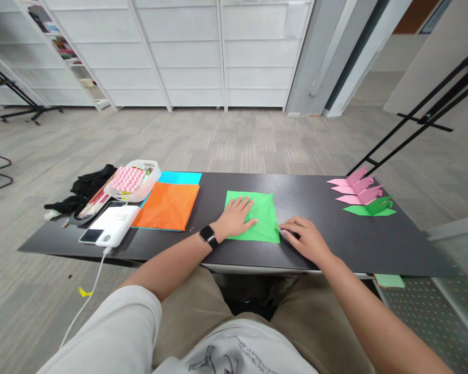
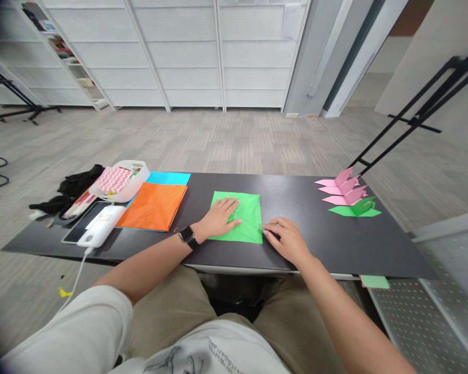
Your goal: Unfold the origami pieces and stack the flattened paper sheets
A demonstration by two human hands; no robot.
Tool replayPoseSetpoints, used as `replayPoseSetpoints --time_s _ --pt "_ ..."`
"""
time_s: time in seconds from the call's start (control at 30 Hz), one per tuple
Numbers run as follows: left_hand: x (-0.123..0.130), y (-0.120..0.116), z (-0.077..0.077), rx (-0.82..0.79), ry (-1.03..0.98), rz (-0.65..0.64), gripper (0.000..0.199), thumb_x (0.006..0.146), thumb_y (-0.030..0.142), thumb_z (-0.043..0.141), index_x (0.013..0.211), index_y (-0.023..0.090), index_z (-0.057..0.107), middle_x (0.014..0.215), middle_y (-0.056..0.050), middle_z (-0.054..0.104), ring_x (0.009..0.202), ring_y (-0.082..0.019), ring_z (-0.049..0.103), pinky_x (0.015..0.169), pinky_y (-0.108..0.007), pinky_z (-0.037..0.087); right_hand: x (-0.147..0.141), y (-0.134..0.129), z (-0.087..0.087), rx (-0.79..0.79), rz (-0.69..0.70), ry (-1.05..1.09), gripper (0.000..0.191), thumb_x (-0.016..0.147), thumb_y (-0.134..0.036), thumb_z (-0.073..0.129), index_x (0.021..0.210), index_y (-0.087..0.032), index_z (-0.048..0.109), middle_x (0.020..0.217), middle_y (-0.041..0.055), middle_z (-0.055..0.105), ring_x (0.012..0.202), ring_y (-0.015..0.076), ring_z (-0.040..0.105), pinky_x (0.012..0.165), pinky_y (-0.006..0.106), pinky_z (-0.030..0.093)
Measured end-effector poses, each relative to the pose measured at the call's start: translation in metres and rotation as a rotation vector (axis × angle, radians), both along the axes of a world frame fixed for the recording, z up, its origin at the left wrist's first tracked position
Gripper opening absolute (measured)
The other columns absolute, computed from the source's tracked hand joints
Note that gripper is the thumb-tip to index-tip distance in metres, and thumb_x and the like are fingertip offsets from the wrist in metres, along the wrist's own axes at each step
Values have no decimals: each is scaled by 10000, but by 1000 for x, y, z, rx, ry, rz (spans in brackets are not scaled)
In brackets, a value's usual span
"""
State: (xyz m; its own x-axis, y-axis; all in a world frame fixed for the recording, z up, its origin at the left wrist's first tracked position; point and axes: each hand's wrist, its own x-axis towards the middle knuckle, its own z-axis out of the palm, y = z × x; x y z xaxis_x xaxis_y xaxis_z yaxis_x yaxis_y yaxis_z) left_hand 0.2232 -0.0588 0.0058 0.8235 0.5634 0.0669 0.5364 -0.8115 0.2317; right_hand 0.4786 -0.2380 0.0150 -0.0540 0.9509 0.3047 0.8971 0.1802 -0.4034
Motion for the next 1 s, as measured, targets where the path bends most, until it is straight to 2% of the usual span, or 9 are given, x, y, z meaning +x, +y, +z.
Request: replayPoseSetpoints --time_s 0.1,0.17,0.27,0.33,0.43,0.57,0.73,0.87,1.0 --pt "-1 -8 -3 24 28 16 790 1056 678 396 1682 196 381 1779 -140 296 1662 -403 230 1344 -674 159 -7 15 5 45 -44 -46 375 1077 -427 516 1322 -263 749 1250 126 741 1180 299 690 1069 489 545" --pt "0 -10 -5 25 18 26 799 1050 682 405 1682 193 387 1786 -139 278 1667 -425 194 1339 -690 150 -19 34 5 26 -34 -120 458 1080 -452 490 1449 -249 671 1427 147 683 1345 332 620 1167 533 485" --pt "1 -11 -9 24 -17 35 799 1051 682 400 1681 190 392 1784 -141 281 1664 -453 178 1329 -719 129 -35 62 -1 -111 -1 -260 638 1081 -536 429 1637 -226 472 1699 156 458 1593 371 384 1315 615 270" --pt "0 -10 -11 27 -41 29 789 1054 680 392 1681 200 395 1781 -138 290 1660 -456 191 1323 -731 130 -38 75 -8 -221 11 -317 718 1084 -593 363 1704 -234 340 1768 147 333 1637 381 302 1326 687 151" --pt "-2 -10 -13 34 -64 28 754 1064 654 385 1683 223 393 1781 -128 296 1656 -446 212 1321 -727 139 -26 82 -17 -300 16 -354 752 1076 -647 309 1733 -287 243 1801 94 244 1656 398 245 1307 747 59" --pt "-2 -11 -12 29 -53 29 738 1072 635 371 1684 223 388 1784 -120 291 1656 -446 210 1320 -729 137 -6 82 -21 -308 -69 -364 849 1025 -742 353 1736 -293 237 1806 62 231 1662 457 170 1301 761 32" --pt "-1 -8 -7 16 -30 28 719 1074 633 368 1667 230 425 1778 -117 307 1650 -442 238 1316 -715 181 -2 87 -20 -292 -114 -356 885 1017 -767 318 1729 -243 271 1791 97 281 1654 454 200 1298 768 37" --pt "-15 12 -9 11 -56 43 664 1096 574 338 1656 231 436 1764 -126 340 1633 -361 326 1335 -627 216 -1 89 -22 -285 -130 -359 866 1015 -765 328 1728 -277 274 1796 71 273 1642 469 223 1289 784 14" --pt "-36 40 -13 37 -61 132 662 1085 548 380 1659 222 421 1757 -142 349 1626 -367 336 1336 -653 155 -2 87 -23 -293 -134 -371 874 1012 -774 315 1732 -282 261 1798 67 267 1636 486 225 1283 796 29"
